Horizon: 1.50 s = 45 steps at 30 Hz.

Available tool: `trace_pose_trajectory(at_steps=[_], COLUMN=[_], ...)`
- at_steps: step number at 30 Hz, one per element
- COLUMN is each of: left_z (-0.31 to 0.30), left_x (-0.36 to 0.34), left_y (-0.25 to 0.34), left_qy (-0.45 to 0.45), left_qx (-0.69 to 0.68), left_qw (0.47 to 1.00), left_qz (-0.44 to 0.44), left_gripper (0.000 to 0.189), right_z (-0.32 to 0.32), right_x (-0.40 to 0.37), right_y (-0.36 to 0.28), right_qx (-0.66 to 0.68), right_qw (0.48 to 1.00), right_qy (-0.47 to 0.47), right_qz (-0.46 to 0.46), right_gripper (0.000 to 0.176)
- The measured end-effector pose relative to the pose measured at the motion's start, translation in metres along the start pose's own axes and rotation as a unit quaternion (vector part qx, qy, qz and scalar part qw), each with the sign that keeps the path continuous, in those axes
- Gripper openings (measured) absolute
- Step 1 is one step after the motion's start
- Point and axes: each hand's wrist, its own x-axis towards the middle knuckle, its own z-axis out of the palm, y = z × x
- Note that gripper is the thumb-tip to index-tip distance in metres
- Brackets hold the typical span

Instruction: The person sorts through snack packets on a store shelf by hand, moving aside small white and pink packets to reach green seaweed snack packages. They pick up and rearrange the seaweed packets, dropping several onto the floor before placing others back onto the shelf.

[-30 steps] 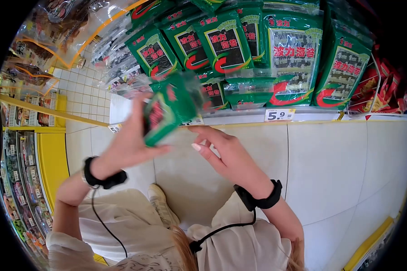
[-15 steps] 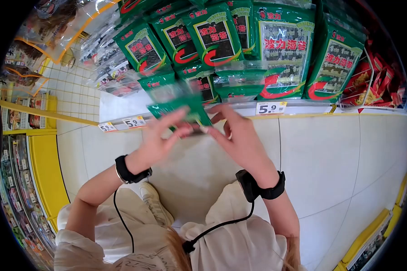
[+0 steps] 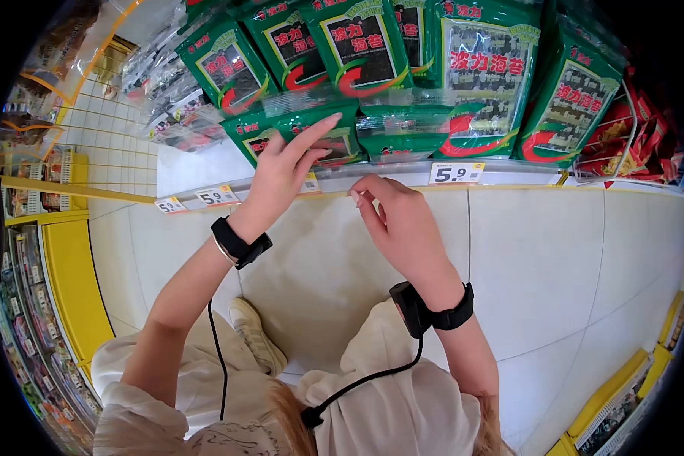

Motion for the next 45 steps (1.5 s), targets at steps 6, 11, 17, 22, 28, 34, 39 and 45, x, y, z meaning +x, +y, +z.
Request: trace_pose_trajectory(at_steps=[6, 11, 17, 22, 28, 34, 39, 45], left_z=[0.003, 0.007, 0.003, 0.003, 0.001, -0.001, -0.013, -0.036], left_x=[0.005, 0.006, 0.008, 0.008, -0.001, 0.002, 0.003, 0.005], left_y=[-0.001, -0.007, -0.011, -0.017, -0.009, -0.007, 0.012, 0.033], left_qy=[-0.02, -0.001, -0.008, -0.016, -0.004, -0.064, -0.09, -0.102], left_qx=[-0.057, -0.067, -0.042, -0.008, -0.008, -0.063, 0.021, 0.19], left_qw=[0.998, 0.998, 0.999, 1.0, 1.0, 0.996, 0.995, 0.976], left_qz=[-0.026, -0.007, -0.02, -0.004, 0.013, -0.019, -0.031, -0.04], left_gripper=[0.061, 0.062, 0.064, 0.063, 0.067, 0.072, 0.073, 0.07], right_z=[0.009, 0.029, 0.053, 0.059, 0.054, 0.047, 0.048, 0.052], right_x=[0.007, 0.013, 0.024, 0.032, 0.024, 0.019, 0.022, 0.018], right_y=[0.006, 0.016, 0.045, 0.045, 0.044, 0.019, 0.015, 0.015], right_qx=[-0.006, 0.003, -0.021, -0.037, -0.021, -0.03, -0.005, 0.01], right_qw=[1.0, 0.999, 0.998, 0.998, 0.999, 0.993, 0.994, 0.995], right_qy=[-0.022, 0.027, 0.001, 0.035, 0.039, 0.08, 0.09, 0.082], right_qz=[-0.001, -0.019, -0.052, -0.039, -0.028, -0.075, -0.057, -0.049], right_gripper=[0.013, 0.032, 0.041, 0.039, 0.031, 0.033, 0.036, 0.037])
